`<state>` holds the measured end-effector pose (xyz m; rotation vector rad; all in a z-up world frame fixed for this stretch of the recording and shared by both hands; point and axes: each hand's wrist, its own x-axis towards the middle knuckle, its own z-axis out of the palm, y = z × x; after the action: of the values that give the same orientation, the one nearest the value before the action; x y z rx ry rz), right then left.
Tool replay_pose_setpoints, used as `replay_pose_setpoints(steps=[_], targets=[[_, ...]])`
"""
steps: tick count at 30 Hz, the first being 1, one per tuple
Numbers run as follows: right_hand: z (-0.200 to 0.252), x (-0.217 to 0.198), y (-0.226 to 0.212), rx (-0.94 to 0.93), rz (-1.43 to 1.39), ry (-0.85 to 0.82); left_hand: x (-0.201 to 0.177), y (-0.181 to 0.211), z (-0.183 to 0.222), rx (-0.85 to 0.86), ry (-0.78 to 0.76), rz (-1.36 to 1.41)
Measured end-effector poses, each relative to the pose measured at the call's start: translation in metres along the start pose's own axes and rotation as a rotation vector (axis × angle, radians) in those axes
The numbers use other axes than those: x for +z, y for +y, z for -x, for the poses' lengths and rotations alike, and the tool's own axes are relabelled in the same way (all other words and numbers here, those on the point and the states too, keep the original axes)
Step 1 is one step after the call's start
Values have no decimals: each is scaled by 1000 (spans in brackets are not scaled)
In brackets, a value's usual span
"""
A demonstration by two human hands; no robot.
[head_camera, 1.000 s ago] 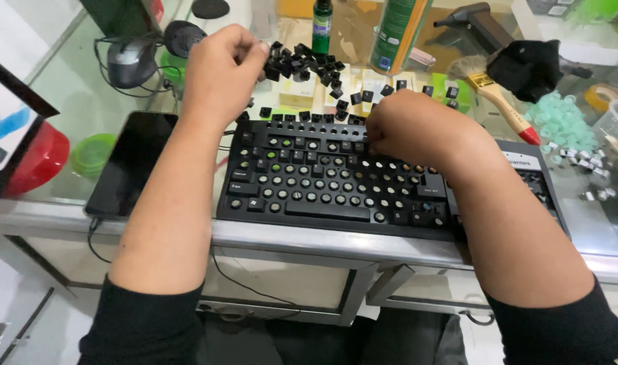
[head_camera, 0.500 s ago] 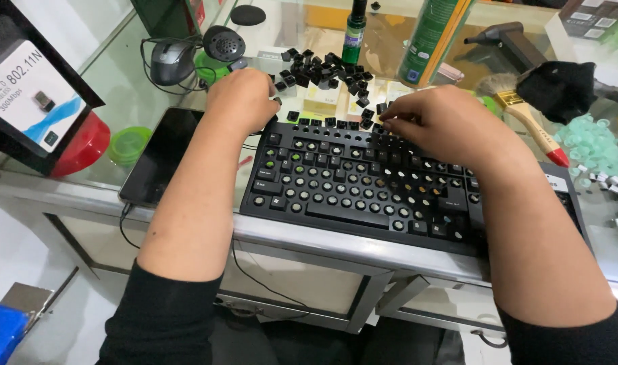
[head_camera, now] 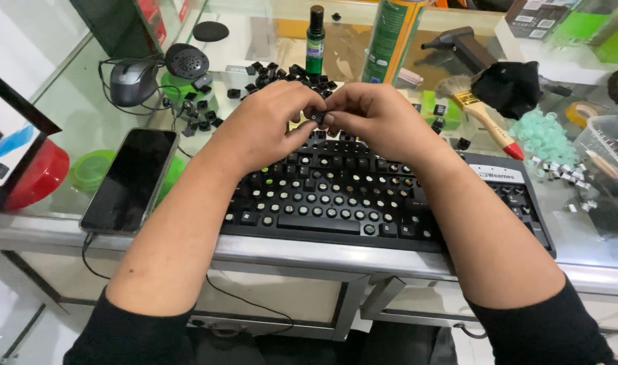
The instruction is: Manually installing keycaps onto a mechanical keyboard base by pressing them onto the switches.
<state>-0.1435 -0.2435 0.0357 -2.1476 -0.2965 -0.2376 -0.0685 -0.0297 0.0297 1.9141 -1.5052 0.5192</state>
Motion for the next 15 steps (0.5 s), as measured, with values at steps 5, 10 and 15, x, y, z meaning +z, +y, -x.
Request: replay_pose_setpoints(steps=[5, 10, 15], targets=[[6, -6, -7, -39, -110, -24, -3, 6, 0, -9, 0, 123], [6, -7, -5, -79, -123, -49, -2, 2, 2, -90, 31, 266], [6, -10, 0, -109, -232, -71, -7, 8, 0, 1, -16, 237]])
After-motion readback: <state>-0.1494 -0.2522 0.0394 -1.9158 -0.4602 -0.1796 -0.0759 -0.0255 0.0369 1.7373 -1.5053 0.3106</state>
